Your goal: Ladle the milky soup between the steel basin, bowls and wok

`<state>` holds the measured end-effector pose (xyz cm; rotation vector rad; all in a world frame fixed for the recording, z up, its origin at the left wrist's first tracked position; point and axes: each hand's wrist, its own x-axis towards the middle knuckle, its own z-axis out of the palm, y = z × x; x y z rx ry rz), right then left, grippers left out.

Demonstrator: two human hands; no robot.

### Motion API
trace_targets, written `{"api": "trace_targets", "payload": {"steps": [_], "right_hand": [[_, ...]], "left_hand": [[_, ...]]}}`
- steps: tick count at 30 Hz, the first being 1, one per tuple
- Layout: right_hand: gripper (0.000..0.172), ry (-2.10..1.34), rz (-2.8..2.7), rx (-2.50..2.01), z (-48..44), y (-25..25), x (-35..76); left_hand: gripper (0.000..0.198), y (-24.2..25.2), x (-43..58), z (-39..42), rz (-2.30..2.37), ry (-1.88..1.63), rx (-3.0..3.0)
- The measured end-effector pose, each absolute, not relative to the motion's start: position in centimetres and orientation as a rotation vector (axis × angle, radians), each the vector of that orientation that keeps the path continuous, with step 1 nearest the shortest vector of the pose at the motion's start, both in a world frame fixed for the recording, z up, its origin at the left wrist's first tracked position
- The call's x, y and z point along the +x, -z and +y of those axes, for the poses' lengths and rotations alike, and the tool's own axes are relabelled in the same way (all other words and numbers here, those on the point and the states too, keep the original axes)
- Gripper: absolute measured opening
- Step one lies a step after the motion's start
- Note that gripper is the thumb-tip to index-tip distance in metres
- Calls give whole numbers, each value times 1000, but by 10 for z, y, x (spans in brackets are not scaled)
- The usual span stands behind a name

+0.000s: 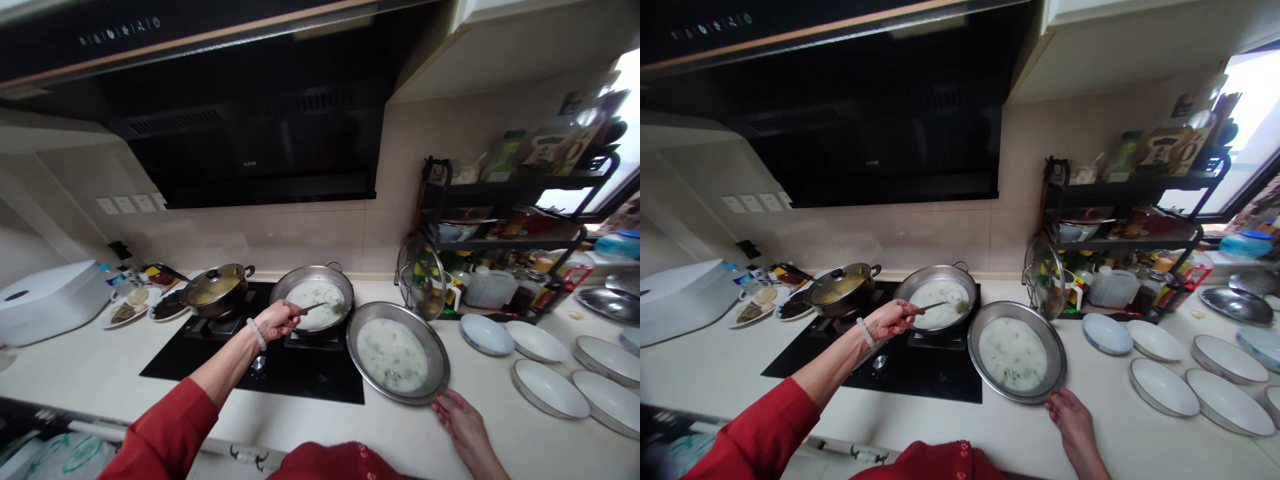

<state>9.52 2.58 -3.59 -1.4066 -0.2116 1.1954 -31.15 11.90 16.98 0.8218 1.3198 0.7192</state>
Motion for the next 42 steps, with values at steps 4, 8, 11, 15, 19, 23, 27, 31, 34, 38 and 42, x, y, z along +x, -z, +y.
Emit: {"api": "trace_targets", "payload": {"steps": [4, 8, 11, 15, 19, 23, 27, 31, 34, 38, 42], "right_hand": [[63, -1185, -218, -1404, 25, 36, 94], [62, -1173, -224, -1390, 25, 37, 93], [61, -1162, -230, -1388, 25, 39, 94], [60, -1171, -250, -1385, 25, 39, 94], [62, -1181, -231, -1378, 24, 36, 92], [65, -1190, -220, -1382, 23, 33, 92], [65, -1195, -235, -1388, 23, 33, 94], [64, -1194, -236, -1385, 24, 33, 94], [63, -1193, -226, -1387, 25, 33, 94], [61, -1197, -223, -1389, 25, 33, 94], [63, -1204, -217, -1387, 26, 34, 95]], "left_hand": [[5, -177, -291, 111, 1249, -642, 886], [7, -160, -260, 103, 1258, -481, 1138], [5, -134, -233, 95, 1313, -434, 1292], [15, -103, -206, 80, 1379, -395, 1586], [30, -88, -201, 67, 1410, -387, 1847], [53, -85, -206, 64, 1360, -286, 2247], [15, -92, -211, 73, 1331, -530, 1958], [11, -112, -228, 87, 1272, -705, 1235], [12, -127, -255, 98, 1259, -826, 1089], [7, -134, -297, 119, 1546, -881, 1111], [13, -126, -324, 139, 1676, -860, 1078]]}}
